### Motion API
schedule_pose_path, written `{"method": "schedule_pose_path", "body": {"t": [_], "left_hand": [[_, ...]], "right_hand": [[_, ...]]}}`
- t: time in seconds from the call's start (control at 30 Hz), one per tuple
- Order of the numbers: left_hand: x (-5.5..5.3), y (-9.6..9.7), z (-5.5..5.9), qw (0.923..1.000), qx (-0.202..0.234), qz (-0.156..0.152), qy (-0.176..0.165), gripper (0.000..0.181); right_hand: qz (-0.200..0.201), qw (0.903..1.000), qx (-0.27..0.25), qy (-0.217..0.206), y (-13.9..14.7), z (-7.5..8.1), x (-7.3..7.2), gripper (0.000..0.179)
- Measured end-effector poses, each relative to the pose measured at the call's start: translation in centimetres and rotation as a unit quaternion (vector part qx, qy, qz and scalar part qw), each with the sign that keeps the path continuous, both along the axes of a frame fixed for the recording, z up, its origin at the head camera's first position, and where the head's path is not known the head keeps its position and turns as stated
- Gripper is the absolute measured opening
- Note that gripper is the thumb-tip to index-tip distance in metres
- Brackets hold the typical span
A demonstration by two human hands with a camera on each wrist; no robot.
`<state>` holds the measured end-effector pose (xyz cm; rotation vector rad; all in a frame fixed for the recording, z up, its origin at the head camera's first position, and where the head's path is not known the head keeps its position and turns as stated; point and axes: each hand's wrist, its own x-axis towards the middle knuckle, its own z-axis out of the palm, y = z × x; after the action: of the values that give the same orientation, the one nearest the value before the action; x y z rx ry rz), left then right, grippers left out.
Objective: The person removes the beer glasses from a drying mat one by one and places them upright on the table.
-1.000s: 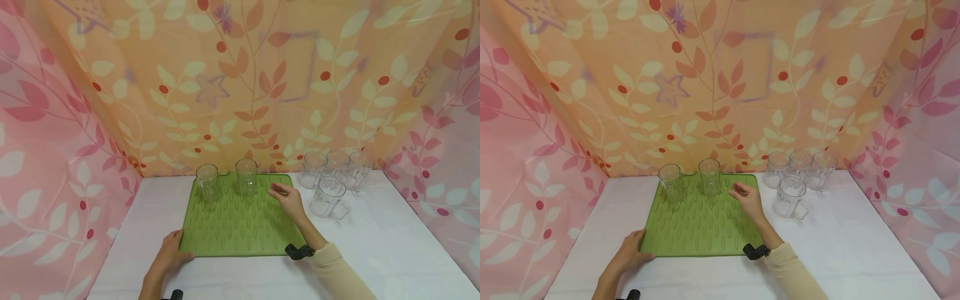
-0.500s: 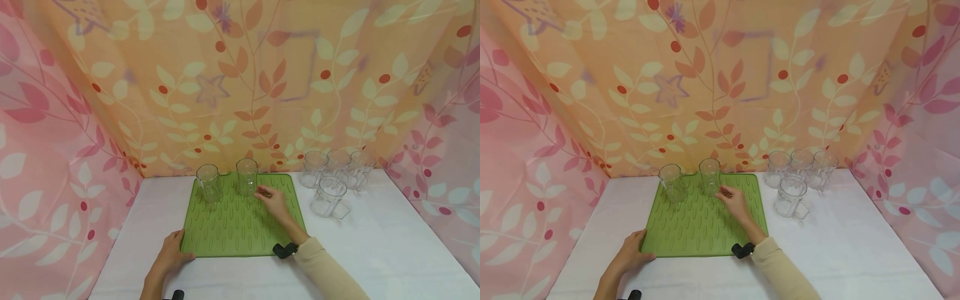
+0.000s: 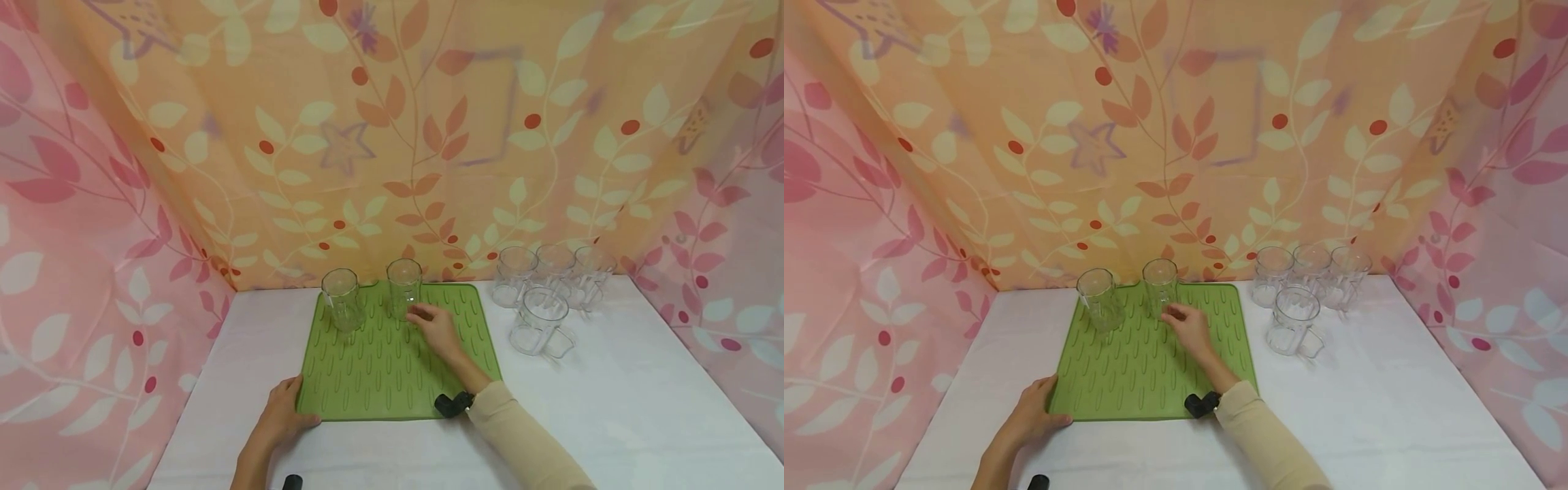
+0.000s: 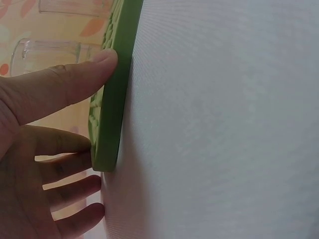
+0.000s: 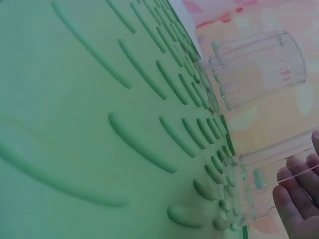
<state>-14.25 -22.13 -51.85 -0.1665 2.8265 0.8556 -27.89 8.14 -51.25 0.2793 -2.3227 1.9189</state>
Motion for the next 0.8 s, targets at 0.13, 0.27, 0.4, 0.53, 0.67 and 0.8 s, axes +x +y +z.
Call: {"method": "schedule_pose_path", "body": {"t": [0.13, 0.27, 0.4, 0.53, 0.67, 0.8], "left_hand": [[0.0, 0.0, 0.0, 1.0000, 0.000, 0.003, 0.000, 0.098], [0.0, 0.0, 0.0, 1.0000, 0.002, 0.004, -0.001, 0.098], [0.1, 0.1, 0.0, 1.0000, 0.001, 0.001, 0.001, 0.098], [0.0, 0.1, 0.0, 1.0000, 0.000, 0.000, 0.001, 0.098], [0.1, 0.0, 0.0, 1.0000, 0.000, -0.001, 0.003, 0.098], [0.1, 0.0, 0.0, 1.0000, 0.002, -0.002, 0.004, 0.097]], "right_hand": [[0.011, 0.9999, -0.001, 0.005, -0.1, -0.2, -0.3, 0.025], [0.003, 1.0000, -0.005, -0.001, 0.0, -0.3, -0.5, 0.021], [-0.017, 0.9998, 0.003, -0.006, 0.4, -0.2, -0.7, 0.021], [-0.043, 0.9989, 0.016, 0.000, 1.0, 0.0, -0.8, 0.021], [-0.072, 0.9953, 0.055, 0.036, 1.5, 0.2, -0.8, 0.020], [-0.091, 0.9902, 0.082, 0.067, 1.7, 0.2, -0.6, 0.020]]}}
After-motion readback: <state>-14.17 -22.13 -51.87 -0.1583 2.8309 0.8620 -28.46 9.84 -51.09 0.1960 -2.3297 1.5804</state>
